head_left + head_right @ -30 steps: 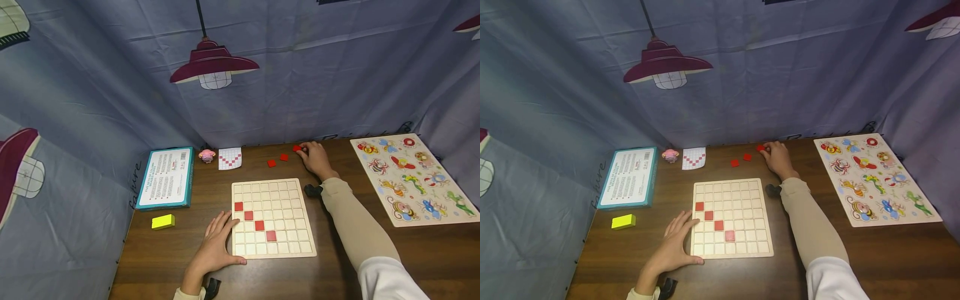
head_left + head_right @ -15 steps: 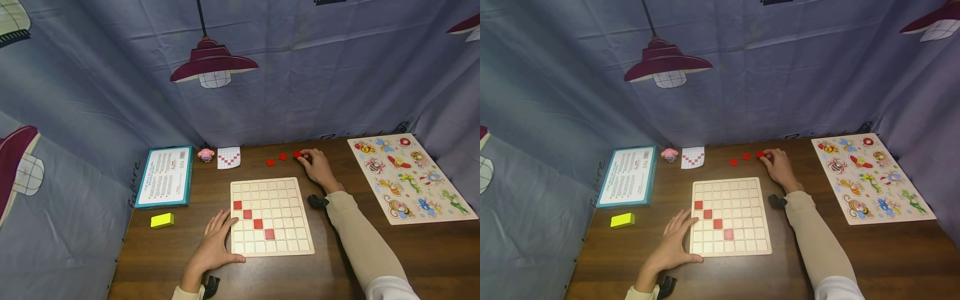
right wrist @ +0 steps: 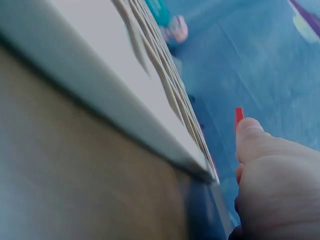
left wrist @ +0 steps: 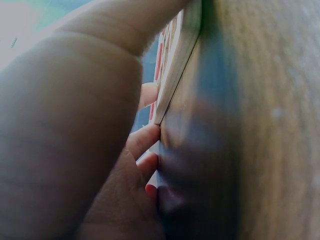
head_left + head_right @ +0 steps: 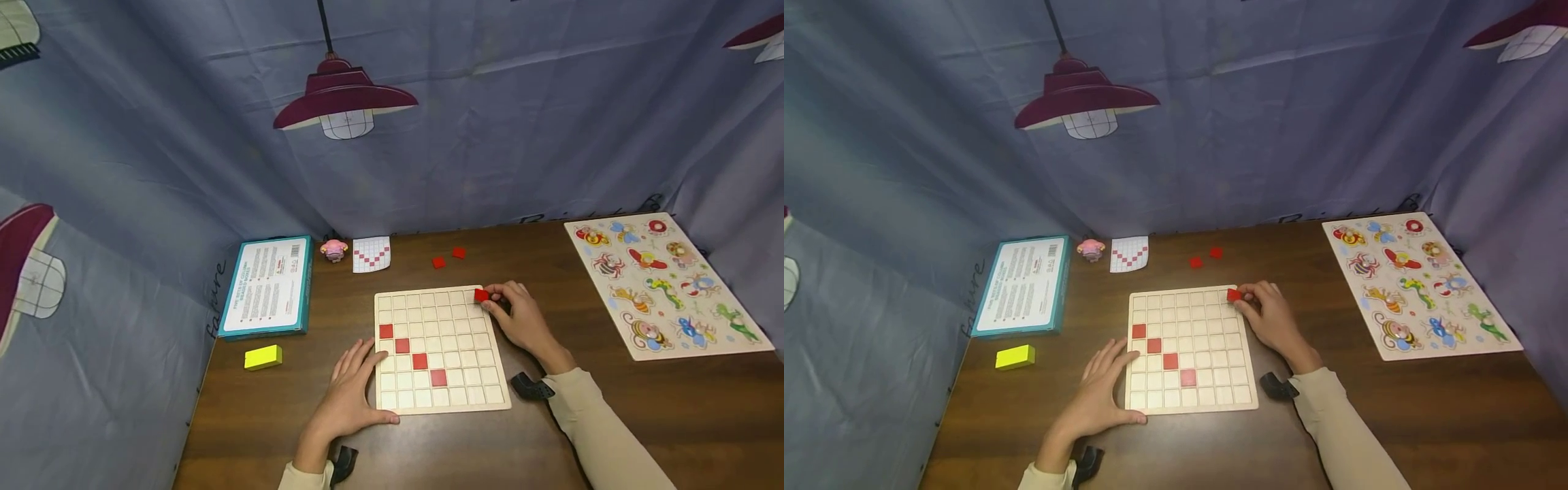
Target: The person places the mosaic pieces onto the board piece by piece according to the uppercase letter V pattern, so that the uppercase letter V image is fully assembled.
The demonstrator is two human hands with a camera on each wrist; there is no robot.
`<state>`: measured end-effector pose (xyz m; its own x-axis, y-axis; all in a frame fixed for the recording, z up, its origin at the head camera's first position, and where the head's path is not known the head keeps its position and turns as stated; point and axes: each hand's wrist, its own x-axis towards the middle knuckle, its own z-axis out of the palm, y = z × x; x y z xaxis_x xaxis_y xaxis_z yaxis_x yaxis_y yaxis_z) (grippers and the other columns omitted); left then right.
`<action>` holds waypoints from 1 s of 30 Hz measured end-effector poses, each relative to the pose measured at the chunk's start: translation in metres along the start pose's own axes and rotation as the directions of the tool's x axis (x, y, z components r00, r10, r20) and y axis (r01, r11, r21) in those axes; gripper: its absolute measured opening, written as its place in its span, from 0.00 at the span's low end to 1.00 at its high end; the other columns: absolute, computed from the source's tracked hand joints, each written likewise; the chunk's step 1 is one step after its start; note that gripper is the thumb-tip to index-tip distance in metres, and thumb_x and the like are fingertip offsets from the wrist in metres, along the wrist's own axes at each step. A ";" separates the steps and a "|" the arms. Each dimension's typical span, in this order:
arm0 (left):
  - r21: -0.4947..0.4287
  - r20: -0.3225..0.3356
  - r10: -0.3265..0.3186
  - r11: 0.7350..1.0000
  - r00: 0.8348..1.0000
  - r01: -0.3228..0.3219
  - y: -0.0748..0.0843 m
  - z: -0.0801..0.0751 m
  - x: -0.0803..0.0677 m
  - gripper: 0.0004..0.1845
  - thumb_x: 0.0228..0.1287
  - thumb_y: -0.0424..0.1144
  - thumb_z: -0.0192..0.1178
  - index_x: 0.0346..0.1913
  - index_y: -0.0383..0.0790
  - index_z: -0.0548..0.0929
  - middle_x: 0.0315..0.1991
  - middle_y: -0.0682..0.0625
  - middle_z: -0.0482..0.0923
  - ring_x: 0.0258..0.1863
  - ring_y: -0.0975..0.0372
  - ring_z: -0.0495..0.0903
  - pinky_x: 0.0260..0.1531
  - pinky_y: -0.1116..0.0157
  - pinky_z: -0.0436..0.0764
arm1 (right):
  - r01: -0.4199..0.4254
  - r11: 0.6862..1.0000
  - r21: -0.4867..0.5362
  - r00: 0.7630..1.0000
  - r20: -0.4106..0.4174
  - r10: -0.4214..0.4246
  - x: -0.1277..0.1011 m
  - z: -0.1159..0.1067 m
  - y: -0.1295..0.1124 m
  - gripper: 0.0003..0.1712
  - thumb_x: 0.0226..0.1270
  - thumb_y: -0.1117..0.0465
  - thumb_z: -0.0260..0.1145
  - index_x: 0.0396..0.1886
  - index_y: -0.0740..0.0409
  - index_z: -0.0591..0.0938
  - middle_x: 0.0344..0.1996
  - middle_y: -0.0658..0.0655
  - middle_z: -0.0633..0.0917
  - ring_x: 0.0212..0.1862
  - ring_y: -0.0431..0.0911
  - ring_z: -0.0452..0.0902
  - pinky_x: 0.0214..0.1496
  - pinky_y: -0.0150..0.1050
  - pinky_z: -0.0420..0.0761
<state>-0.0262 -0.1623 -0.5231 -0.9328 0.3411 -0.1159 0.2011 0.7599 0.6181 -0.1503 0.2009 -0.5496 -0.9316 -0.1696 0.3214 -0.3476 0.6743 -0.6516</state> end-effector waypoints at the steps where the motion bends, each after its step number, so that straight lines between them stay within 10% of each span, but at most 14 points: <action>1: 0.000 -0.003 0.002 1.000 1.000 -0.002 0.000 -0.001 0.002 0.61 0.34 0.66 0.82 0.75 0.52 0.67 0.82 0.45 0.54 0.83 0.47 0.46 0.77 0.38 0.48 | 0.013 1.000 -0.002 1.000 0.007 -0.013 -0.004 0.000 -0.003 0.14 0.67 0.62 0.72 0.50 0.60 0.83 0.36 0.54 0.80 0.43 0.44 0.68 0.44 0.39 0.68; 12: -0.026 0.007 -0.010 1.000 1.000 0.011 0.000 -0.002 0.008 0.60 0.34 0.66 0.82 0.75 0.52 0.68 0.82 0.46 0.53 0.83 0.48 0.45 0.78 0.39 0.46 | 0.214 0.977 -0.018 0.973 0.088 -0.211 -0.047 0.007 -0.041 0.17 0.58 0.60 0.78 0.46 0.55 0.85 0.35 0.46 0.81 0.41 0.38 0.68 0.42 0.35 0.70; 30: -0.014 0.012 -0.003 1.000 1.000 0.003 0.006 -0.005 -0.002 0.60 0.35 0.65 0.82 0.75 0.51 0.68 0.82 0.46 0.53 0.83 0.48 0.45 0.78 0.40 0.47 | 0.256 0.957 -0.138 0.952 0.206 -0.225 -0.060 0.014 -0.063 0.13 0.59 0.50 0.78 0.41 0.45 0.87 0.35 0.41 0.81 0.40 0.37 0.68 0.50 0.42 0.73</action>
<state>-0.0247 -0.1611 -0.5154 -0.9299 0.3453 -0.1267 0.1941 0.7533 0.6284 -0.0744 0.1584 -0.5374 -0.8310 -0.4612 0.3109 -0.5561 0.7011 -0.4463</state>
